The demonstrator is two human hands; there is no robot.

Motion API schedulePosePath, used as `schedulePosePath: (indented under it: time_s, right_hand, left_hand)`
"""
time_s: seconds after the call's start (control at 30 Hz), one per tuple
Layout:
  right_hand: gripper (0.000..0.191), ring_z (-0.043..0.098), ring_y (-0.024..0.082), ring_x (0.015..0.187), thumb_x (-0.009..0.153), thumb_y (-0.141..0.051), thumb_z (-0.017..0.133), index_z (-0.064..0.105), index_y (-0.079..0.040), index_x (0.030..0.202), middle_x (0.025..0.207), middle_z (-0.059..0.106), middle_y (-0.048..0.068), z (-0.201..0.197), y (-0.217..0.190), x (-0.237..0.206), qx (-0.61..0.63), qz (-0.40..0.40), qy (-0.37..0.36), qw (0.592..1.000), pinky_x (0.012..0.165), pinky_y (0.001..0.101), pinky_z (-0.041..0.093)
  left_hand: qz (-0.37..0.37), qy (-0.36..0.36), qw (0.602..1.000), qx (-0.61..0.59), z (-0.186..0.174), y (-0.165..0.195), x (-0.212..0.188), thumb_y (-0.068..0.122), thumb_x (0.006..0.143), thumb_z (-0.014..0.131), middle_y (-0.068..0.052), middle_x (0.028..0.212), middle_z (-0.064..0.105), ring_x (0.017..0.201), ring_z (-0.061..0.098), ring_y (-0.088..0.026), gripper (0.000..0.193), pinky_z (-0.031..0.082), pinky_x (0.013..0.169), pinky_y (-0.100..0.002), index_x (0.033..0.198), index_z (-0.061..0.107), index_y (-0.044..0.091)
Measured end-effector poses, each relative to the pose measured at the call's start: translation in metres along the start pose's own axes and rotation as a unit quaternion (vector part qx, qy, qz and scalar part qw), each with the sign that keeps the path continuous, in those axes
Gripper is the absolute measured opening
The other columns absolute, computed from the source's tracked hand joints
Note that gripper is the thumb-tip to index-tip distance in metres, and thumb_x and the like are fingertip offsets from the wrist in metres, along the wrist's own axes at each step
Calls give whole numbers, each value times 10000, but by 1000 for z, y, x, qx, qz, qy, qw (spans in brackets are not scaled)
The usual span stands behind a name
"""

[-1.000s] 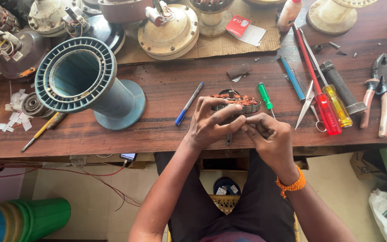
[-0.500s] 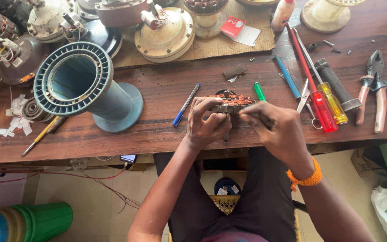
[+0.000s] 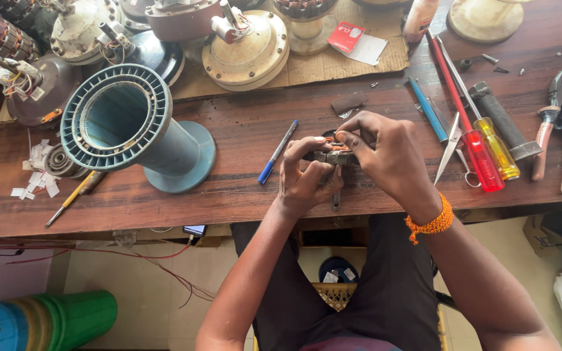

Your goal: The person sits at a workbench and reworks the copper wire coil of a small electric motor armature, holding the armature in one hand while guiding and pressing the copper windings with the other, turning the armature to work around it. Various screwdrivers, pliers and other hand tools lie on the bench around the work.

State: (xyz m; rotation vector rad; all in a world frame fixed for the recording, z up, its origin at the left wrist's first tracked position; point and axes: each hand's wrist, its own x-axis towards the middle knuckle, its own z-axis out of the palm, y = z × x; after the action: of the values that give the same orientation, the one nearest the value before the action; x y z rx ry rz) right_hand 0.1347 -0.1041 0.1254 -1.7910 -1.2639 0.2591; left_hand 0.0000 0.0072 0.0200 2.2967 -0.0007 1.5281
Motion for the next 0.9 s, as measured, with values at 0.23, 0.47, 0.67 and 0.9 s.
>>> schedulePosePath:
  time_s: [0.23,0.47,0.67,0.9]
  right_hand:
    - [136,680,84,720,939,-111,730,764,-32,1045,868,772,64,-1,11,1,23,43,-16,999,646,275,532]
    - [136,649,66,711,966,-113,728,766,-45,1076,848,769,55,-24,30,-17,51,126,1,991,583,276,472]
    - [123,657,46,798,939,-75,735,760,-26,1049,883,765,43,-29,25,-46,85,109,-1,990,689,251,523]
    - [142,628,67,649,893,-35,753,752,-32,1035,808,762,67,-3,19,-69,17,79,12,997,588,259,501]
  left_hand:
    - [13,-21,999,24,-1,1,4,60,848,823,-94,1342,530,1111,633,-270,239,562,891,-401,858,584,59]
    - [33,-76,995,52,-6,5,11,76,845,832,-7,1285,701,1086,630,-233,306,491,908,-392,833,529,114]
    - [-6,-53,999,4,0,4,13,213,863,885,-1,1221,733,1041,635,-232,437,492,916,-379,922,459,138]
    - [-16,-56,998,-5,-1,3,8,101,877,862,-16,1231,723,1029,630,-270,448,491,915,-400,1030,441,120]
